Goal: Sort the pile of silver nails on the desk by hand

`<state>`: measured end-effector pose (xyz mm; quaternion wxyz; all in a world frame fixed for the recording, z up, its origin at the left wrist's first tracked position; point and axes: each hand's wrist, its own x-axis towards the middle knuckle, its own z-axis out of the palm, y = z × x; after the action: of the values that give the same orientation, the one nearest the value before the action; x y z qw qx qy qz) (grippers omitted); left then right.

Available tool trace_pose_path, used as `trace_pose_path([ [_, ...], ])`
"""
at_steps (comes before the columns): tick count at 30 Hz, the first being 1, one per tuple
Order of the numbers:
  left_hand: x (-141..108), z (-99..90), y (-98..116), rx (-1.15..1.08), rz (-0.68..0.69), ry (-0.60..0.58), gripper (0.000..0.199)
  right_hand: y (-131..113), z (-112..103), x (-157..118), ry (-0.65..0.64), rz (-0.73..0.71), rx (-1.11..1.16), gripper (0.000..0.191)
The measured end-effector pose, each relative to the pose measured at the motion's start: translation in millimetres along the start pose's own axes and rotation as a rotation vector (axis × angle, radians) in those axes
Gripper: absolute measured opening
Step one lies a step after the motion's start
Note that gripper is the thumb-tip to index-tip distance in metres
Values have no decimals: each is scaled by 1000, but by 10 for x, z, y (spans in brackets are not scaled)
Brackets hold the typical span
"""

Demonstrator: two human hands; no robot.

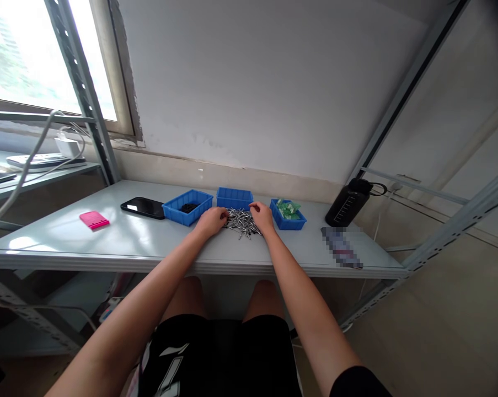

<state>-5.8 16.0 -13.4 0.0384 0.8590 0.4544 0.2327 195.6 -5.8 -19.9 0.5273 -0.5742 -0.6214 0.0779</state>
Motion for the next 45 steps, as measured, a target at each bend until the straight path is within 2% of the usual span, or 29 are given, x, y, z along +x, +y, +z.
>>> trace_pose_path([
  [7, 22, 4, -3, -117, 58, 138, 25, -68, 23, -24, -65, -86, 36, 25],
  [12, 18, 3, 15, -191, 116, 174, 24, -119, 53, -52, -185, -180, 46, 24],
  [18, 4, -13, 35, -232, 143, 193, 23, -135, 46, -71, -265, -213, 51, 21],
  [25, -4, -31, 61, -246, 152, 195, 17, -185, 22, -86, -260, -221, 44, 25],
  [34, 0, -5, 29, -205, 124, 162, 24, -210, 6, -85, -201, -212, 27, 25],
  [40, 4, -22, 22, -200, 79, 208, 21, -171, 20, -73, -192, -232, -10, 25],
  [45, 0, -54, 52, -229, 106, 255, 21, -134, 21, -60, -236, -268, -90, 21],
])
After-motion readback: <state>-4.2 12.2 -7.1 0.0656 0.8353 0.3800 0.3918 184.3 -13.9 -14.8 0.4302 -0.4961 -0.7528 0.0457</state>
